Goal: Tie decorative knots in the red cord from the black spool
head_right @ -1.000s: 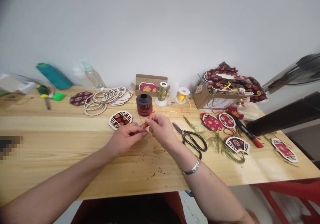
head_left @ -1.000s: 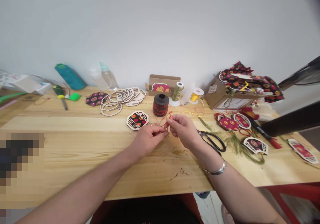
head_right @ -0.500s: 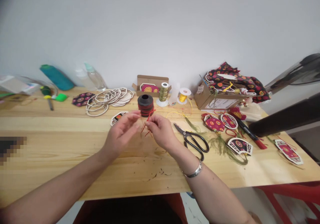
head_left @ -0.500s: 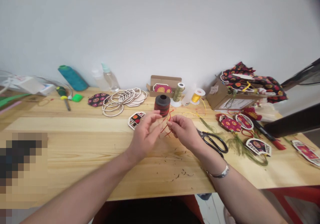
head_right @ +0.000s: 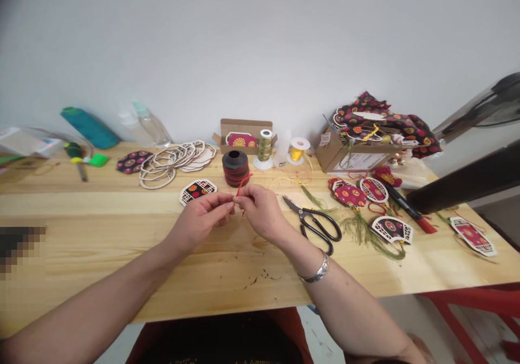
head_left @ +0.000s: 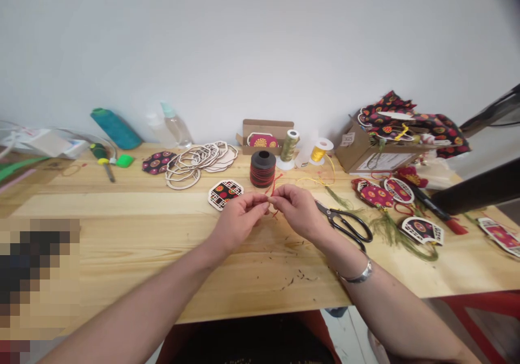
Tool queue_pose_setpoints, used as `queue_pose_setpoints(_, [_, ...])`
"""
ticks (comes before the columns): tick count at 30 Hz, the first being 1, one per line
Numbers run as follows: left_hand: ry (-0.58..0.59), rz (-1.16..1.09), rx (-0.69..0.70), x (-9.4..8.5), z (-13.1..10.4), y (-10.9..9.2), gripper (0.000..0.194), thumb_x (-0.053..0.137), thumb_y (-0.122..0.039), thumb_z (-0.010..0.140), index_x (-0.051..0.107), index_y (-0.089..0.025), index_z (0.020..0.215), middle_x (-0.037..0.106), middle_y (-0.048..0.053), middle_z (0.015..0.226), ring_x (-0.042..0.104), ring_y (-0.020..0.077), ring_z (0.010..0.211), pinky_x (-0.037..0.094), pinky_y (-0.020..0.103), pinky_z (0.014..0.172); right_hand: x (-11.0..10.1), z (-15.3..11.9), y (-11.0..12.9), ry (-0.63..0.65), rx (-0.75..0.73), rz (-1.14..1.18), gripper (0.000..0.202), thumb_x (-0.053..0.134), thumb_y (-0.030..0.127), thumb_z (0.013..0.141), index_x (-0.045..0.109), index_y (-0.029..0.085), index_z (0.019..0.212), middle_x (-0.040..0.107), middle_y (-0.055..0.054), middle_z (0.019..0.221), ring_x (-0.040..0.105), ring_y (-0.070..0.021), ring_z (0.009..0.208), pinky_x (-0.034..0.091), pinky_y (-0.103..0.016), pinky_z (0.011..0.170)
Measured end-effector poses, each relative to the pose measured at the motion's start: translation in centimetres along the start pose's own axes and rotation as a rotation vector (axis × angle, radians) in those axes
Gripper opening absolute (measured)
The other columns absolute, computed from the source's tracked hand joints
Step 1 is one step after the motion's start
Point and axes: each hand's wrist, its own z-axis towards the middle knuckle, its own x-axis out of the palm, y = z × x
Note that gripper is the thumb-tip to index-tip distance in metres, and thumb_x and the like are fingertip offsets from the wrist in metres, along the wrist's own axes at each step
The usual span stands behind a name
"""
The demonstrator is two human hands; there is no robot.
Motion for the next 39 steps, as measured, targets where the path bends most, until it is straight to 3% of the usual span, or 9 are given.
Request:
queue_pose_setpoints(8, [0.024, -0.058, -0.073, -0.3, 0.3, -0.1, 0.016, 0.069, -0.028, 0.071, 0.07, -0.015, 0.079, 0.06, -0.001, 0.06, 0.042, 0.0051, 0.048, 0.028, 0.019, 0.044, -0.1, 0.0, 0.0, 0.015, -0.007, 0.016, 0.014, 0.056, 0.02, 0.077, 0.055, 0.017, 0.063, 0.053, 0.003, 0.06, 0.044, -0.0088, 0.056, 0.036, -0.022, 0.056])
queue_pose_setpoints(17, [0.119, -0.222, -0.176, -0.6, 0.4, -0.5, 0.017, 0.075, -0.029, 0.065, 0.072, -0.014, 0.072, 0.061, 0.0, 0.059, 0.036, 0.0013, 0.041, 0.017, 0.017, 0.038, -0.6, 0.1, 0.5, 0.188, 0.097, 0.287, 0.02, 0.059, 0.032, 0.075, 0.052, 0.017, 0.063, 0.049, 0.005, 0.052, 0.036, -0.0059, 0.045, 0.029, -0.021, 0.045])
queue_pose_setpoints(22, [0.116, -0.23, -0.198, -0.7, 0.4, -0.6, 0.016, 0.074, -0.027, 0.065, 0.073, -0.015, 0.076, 0.061, 0.0, 0.056, 0.031, 0.0004, 0.038, 0.015, 0.017, 0.037, -0.7, -0.1, 0.9, 0.195, 0.118, 0.315, 0.024, 0.061, 0.035, 0.075, 0.053, 0.016, 0.063, 0.05, 0.004, 0.052, 0.036, -0.0055, 0.045, 0.028, -0.02, 0.043])
queue_pose_setpoints(29, [0.054, -0.199, -0.17, -0.8, 0.5, -0.7, 0.013, 0.072, -0.025, 0.064, 0.073, -0.015, 0.073, 0.059, -0.001, 0.052, 0.031, 0.0011, 0.037, 0.014, 0.018, 0.037, -0.7, 0.1, 0.4, 0.183, 0.058, 0.196, 0.017, 0.056, 0.029, 0.08, 0.059, 0.015, 0.069, 0.055, 0.003, 0.058, 0.043, -0.0074, 0.051, 0.036, -0.021, 0.05])
queue_pose_setpoints(34, [-0.063, -0.199, -0.126, -0.7, 0.7, -0.9, 0.014, 0.074, -0.026, 0.061, 0.07, -0.014, 0.067, 0.06, -0.001, 0.052, 0.031, 0.0015, 0.036, 0.014, 0.019, 0.037, -1.3, 0.2, -0.2, 0.121, -0.086, -0.03, 0.017, 0.052, 0.027, 0.084, 0.067, 0.018, 0.087, 0.068, -0.002, 0.081, 0.058, -0.0123, 0.072, 0.042, -0.025, 0.068])
queue_pose_setpoints(39, [-0.126, -0.158, -0.085, -0.8, 0.9, -0.6, 0.014, 0.073, -0.028, 0.064, 0.071, -0.015, 0.068, 0.061, -0.001, 0.054, 0.029, 0.0016, 0.036, 0.014, 0.021, 0.038, -1.5, -0.3, -0.2, 0.03, -0.159, -0.3, 0.02, 0.054, 0.03, 0.085, 0.065, 0.018, 0.073, 0.065, -0.001, 0.066, 0.054, -0.0116, 0.06, 0.037, -0.024, 0.057])
